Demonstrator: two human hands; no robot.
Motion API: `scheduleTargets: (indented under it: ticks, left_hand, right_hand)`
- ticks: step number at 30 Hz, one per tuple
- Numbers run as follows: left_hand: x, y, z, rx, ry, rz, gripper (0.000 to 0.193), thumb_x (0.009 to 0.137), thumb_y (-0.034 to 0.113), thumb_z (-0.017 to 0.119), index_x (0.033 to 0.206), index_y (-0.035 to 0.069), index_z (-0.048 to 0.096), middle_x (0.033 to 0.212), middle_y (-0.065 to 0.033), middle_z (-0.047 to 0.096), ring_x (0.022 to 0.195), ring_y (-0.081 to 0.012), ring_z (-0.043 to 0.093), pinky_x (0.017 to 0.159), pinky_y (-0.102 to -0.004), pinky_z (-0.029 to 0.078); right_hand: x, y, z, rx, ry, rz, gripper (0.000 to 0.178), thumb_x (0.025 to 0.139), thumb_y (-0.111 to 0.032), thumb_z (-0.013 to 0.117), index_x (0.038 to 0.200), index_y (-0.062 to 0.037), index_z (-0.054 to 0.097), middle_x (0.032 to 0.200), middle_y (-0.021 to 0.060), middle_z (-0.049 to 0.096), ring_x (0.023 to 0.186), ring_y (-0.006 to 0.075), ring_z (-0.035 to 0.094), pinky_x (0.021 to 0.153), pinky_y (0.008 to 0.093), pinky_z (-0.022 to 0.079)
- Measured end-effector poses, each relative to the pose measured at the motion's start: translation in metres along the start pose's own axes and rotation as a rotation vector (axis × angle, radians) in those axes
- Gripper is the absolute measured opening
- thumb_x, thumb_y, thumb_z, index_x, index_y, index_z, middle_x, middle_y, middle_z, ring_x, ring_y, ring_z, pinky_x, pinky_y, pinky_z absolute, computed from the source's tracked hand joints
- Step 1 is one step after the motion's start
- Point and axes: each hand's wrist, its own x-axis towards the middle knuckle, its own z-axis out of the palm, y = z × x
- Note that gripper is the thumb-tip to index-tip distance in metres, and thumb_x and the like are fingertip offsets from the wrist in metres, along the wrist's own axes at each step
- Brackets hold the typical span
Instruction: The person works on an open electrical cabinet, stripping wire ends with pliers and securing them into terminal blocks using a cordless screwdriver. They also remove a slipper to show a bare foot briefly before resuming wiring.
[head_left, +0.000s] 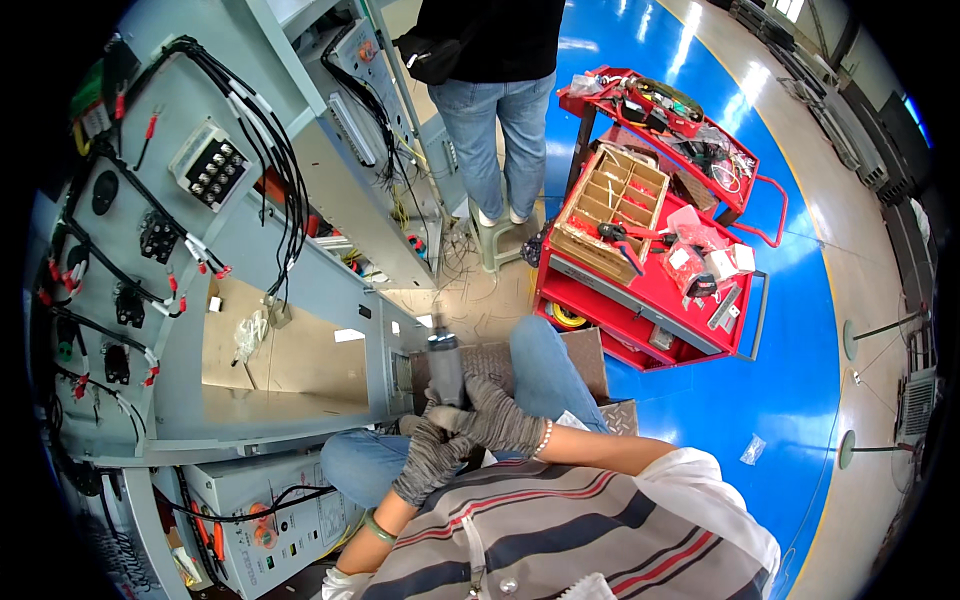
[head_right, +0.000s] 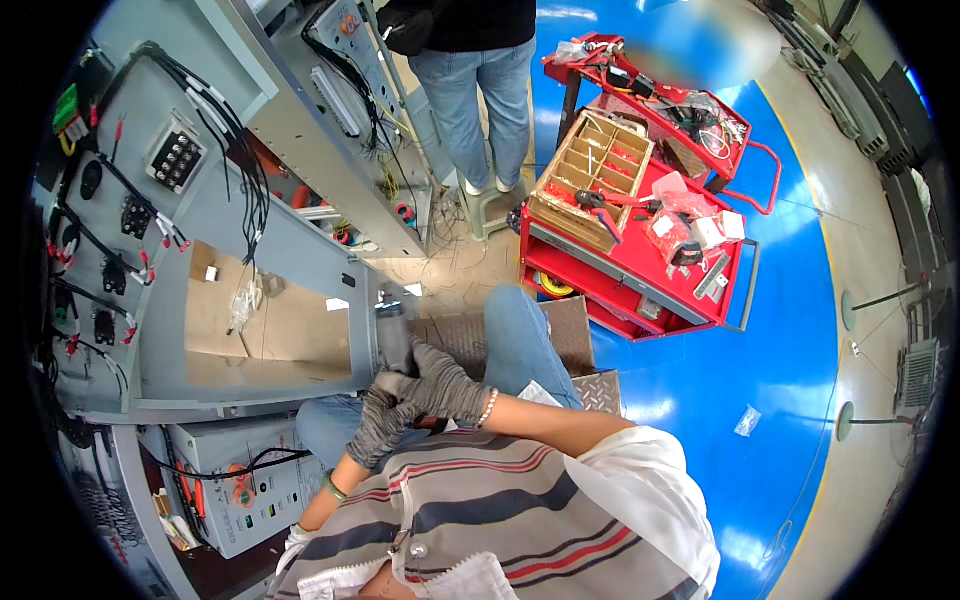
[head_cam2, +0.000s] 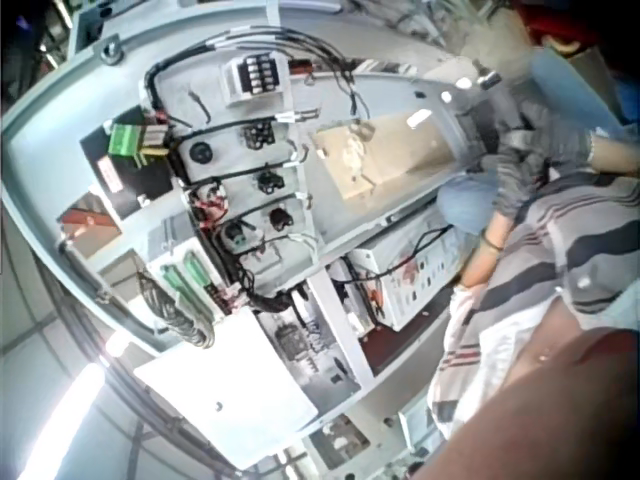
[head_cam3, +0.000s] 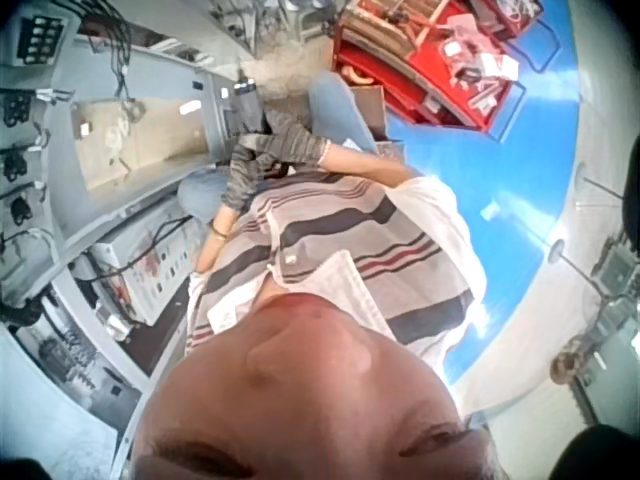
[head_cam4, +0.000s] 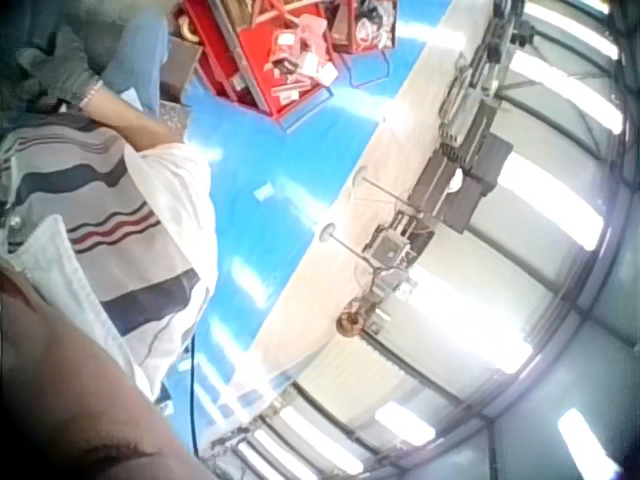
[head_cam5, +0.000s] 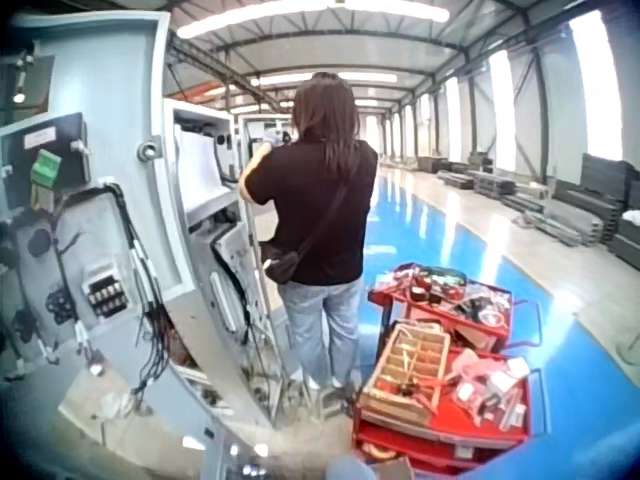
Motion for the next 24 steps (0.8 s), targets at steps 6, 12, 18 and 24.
scheduleTargets:
  ticks: [6,12,18,24]
  left_hand:
    - [0.003,-0.002,0.006,-0.1,0.021,-0.401,0.055,0.077,0.018,0.066,0.121,-0.003,0.041,0.103,-0.0121,0.056,0.09,-0.0196,0.053,0.082,-0.0295,0.044]
    - [0.018,-0.01,0.021,0.308,0.057,-0.2,0.057,0.077,0.022,0.066,0.122,-0.002,0.04,0.098,-0.0169,0.057,0.087,-0.0269,0.059,0.078,-0.0344,0.048]
    - [0.026,0.001,0.029,0.338,0.018,-0.212,0.065,0.075,0.014,0.066,0.13,0.003,0.033,0.113,-0.0199,0.052,0.103,-0.0307,0.054,0.09,-0.0372,0.044]
    - [0.023,-0.012,0.037,0.392,0.075,-0.151,0.074,0.075,0.028,0.069,0.133,0.001,0.031,0.117,-0.0232,0.05,0.11,-0.0361,0.052,0.095,-0.0388,0.041]
  right_hand:
    - [0.002,0.023,-0.05,0.35,0.17,0.146,0.047,0.083,-0.032,0.064,0.119,-0.0053,0.049,0.096,0.0085,0.058,0.088,0.0168,0.057,0.079,0.0288,0.048]
    - [-0.004,0.027,-0.057,0.046,-0.142,0.175,0.043,0.084,-0.036,0.061,0.112,-0.0038,0.056,0.097,0.0111,0.061,0.088,0.0165,0.059,0.08,0.0306,0.047]
    - [-0.006,0.035,-0.029,0.116,0.086,0.31,0.034,0.084,-0.033,0.06,0.103,-0.0039,0.061,0.087,0.01,0.064,0.084,0.0166,0.059,0.074,0.0308,0.047]
    - [-0.017,0.049,-0.029,0.115,0.027,0.28,0.032,0.089,-0.031,0.055,0.107,-0.0046,0.059,0.097,0.0108,0.061,0.085,0.0194,0.06,0.075,0.0329,0.048]
